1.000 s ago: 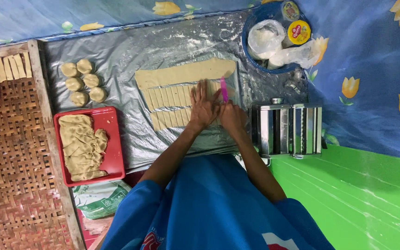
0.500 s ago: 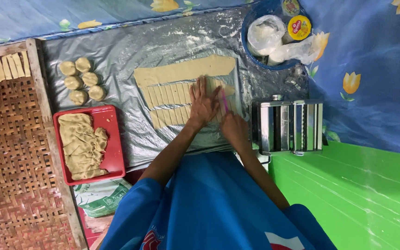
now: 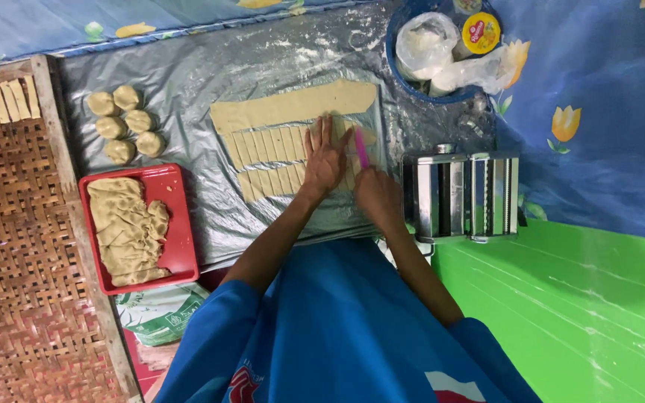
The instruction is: Cutting thin strips of dough using a plastic spatula on a covered workbench.
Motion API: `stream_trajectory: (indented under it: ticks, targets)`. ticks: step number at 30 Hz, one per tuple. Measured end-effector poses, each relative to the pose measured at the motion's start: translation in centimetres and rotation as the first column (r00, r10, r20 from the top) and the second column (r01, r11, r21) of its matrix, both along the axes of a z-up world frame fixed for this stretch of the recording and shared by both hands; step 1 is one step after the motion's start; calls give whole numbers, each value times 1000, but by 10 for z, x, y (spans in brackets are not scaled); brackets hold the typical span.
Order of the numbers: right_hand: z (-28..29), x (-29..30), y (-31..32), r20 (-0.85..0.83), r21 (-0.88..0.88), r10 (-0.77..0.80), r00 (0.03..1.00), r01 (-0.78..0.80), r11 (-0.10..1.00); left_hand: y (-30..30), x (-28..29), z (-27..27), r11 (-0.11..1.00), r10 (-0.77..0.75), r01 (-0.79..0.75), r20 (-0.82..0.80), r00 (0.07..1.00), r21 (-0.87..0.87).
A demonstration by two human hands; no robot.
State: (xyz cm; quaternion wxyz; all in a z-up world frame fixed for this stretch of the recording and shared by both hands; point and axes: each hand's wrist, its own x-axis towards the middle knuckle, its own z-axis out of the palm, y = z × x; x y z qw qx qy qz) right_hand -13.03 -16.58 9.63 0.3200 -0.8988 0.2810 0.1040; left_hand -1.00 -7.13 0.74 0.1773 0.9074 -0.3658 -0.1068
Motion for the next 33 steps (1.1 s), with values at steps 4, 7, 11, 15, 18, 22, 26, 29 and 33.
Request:
stream_trajectory:
  ticks: [4,7,11,15,18,22,26,29,33]
  targets:
    - [-36,18,-8,-112,-150,7,994,-24,988,-9,-2,-3,999,0,0,1,1000,-44]
    - [-52,16,-9,-160,-203,11,987,-43,978,-15,-3,1,999,-17,18,8,1000,-45]
    - [-48,12,-4,-94,-151,-72,993,58,987,-19,-4,0,999,-36,37,40,999,-32]
    - [-32,13,-2,-43,-82,-105,993,102,991,-22,-5,18,997,-29,32,54,998,-66]
    - [-38,14,-6,-77,-89,-108,991,101,991,-29,4,-15,998,-8,11,46,999,-68]
    - [-16,19,-3,-44,-61,-96,994,93,994,-26,9,-22,997,40,-35,62,997,-74]
    - [-26,17,-7,-63,-104,-53,997,46,994,-22,11,-29,992,90,-85,49,995,-94]
    - [-33,17,-9,8,-101,-62,998,62,993,-20,10,-25,984,119,-115,27,993,-135]
    - [-25,27,-7,19,-142,-54,998,56,988,-18,9,-26,978,136,-131,18,991,-164]
